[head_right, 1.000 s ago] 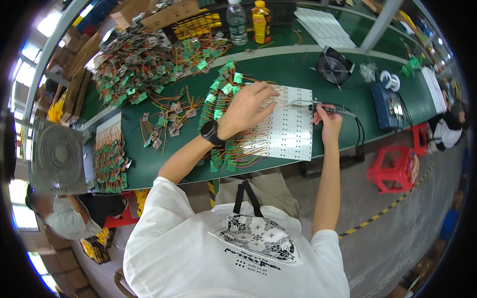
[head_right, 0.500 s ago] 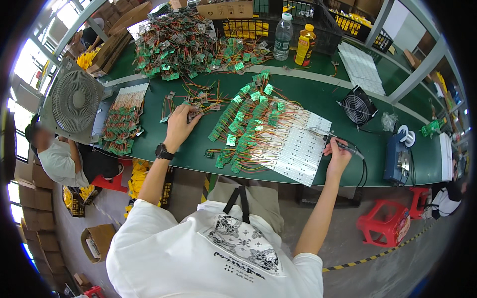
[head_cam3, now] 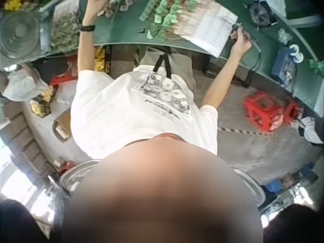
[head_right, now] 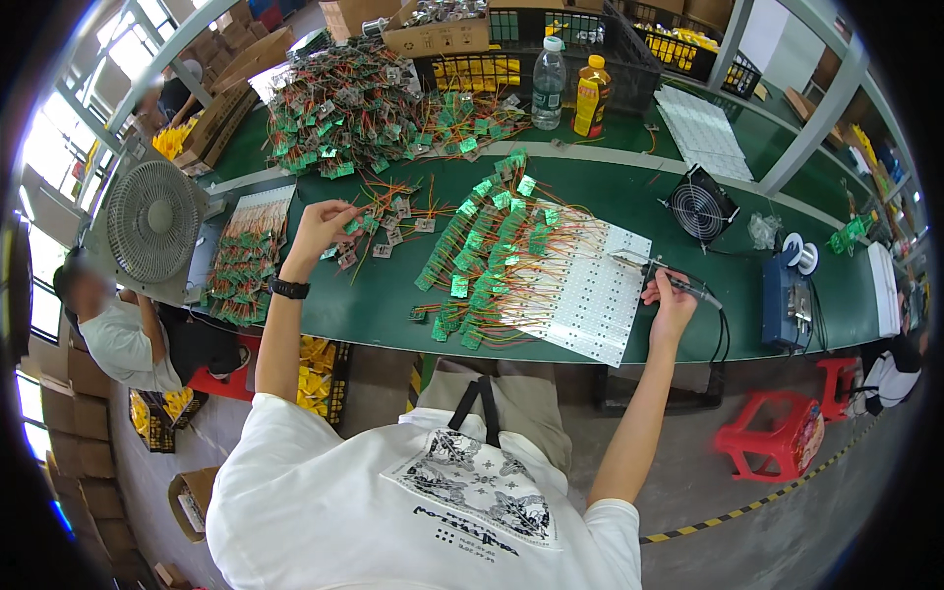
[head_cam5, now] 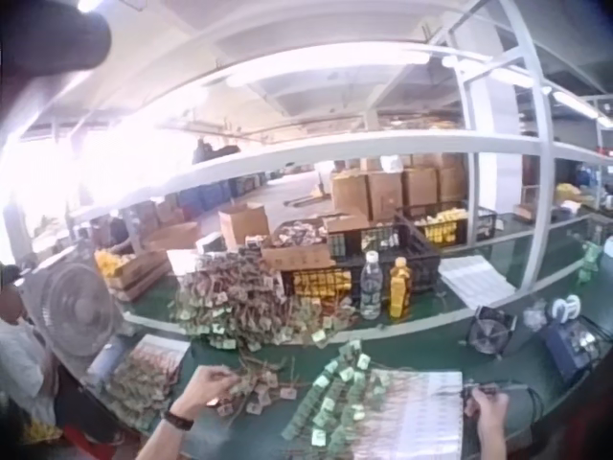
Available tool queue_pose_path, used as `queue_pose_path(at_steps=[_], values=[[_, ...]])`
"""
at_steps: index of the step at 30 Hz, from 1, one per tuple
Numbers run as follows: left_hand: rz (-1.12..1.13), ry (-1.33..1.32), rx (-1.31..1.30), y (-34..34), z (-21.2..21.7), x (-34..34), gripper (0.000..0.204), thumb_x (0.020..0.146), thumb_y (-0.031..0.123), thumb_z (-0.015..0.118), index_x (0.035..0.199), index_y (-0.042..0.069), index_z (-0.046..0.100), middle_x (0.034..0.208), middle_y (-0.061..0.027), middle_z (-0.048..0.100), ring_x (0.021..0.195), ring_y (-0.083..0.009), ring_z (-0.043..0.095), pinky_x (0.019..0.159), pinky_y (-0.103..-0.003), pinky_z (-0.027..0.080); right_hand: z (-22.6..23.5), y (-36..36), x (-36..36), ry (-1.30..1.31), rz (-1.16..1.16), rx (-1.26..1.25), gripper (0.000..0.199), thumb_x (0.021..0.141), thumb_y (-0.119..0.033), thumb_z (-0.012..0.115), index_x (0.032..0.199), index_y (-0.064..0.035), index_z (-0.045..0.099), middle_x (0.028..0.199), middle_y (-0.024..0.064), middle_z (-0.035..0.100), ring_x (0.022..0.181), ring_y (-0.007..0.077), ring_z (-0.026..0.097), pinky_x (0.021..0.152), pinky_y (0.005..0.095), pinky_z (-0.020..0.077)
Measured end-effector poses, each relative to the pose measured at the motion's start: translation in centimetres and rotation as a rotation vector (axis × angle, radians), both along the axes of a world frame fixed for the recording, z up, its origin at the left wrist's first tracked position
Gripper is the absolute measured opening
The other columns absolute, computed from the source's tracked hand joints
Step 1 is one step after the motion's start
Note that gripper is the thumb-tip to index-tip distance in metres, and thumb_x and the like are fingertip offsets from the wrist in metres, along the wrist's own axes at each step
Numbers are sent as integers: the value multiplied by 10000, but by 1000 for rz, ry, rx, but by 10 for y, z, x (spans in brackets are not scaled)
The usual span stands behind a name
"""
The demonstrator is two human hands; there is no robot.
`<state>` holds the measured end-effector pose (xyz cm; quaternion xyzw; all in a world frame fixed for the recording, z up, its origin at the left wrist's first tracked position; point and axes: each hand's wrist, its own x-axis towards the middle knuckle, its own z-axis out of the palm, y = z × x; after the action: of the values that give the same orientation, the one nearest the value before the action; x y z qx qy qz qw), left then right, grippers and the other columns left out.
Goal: The person solders wires onto an LED array panel using a soldering iron and solder wire.
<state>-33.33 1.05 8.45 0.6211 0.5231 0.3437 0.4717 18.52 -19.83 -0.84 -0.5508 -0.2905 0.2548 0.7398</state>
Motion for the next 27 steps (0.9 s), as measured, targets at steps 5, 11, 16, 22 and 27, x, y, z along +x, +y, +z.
queue_pose_path(at_steps=[5, 11, 16, 22, 27], values=[[-124, -1, -135, -30, 6, 1, 218, 895, 75, 543, 1021, -89, 613, 899, -135, 704, 763, -175, 691, 626, -250, 564, 0, 2, 2, -30, 4, -2, 181, 874, -85, 665, 981, 55, 624, 700, 89, 627, 533, 137, 580, 481, 221, 422], [-329, 494, 78, -78, -18, 6, 195, 848, 119, 600, 919, -53, 655, 770, -109, 719, 717, -205, 692, 663, -301, 529, 1, 1, 2, -21, -44, -19, 178, 877, -86, 665, 986, 51, 633, 704, 88, 632, 543, 139, 579, 488, 224, 418], [-325, 744, 178, -103, -3, 16, 171, 881, 172, 606, 831, 27, 683, 737, -108, 708, 718, -309, 679, 687, -371, 525, 0, 3, -1, 27, -77, 36, 168, 864, -57, 678, 982, 53, 631, 716, 98, 641, 535, 152, 588, 496, 232, 433], [-365, 476, 242, -111, 23, 63, 138, 967, 41, 467, 1019, -33, 571, 818, -147, 701, 812, -221, 704, 717, -290, 511, 6, 4, -2, -19, -99, 60, 161, 871, -60, 670, 979, 49, 622, 712, 98, 640, 538, 155, 586, 503, 244, 434], [-597, 173, 100, -98, 29, 156, 162, 976, 82, 504, 1032, -46, 585, 808, -110, 704, 781, -166, 699, 689, -276, 523, 9, 5, 16, 206, 11, 16, 159, 880, -117, 668, 950, 20, 629, 732, 87, 645, 600, 149, 592, 549, 248, 430]])
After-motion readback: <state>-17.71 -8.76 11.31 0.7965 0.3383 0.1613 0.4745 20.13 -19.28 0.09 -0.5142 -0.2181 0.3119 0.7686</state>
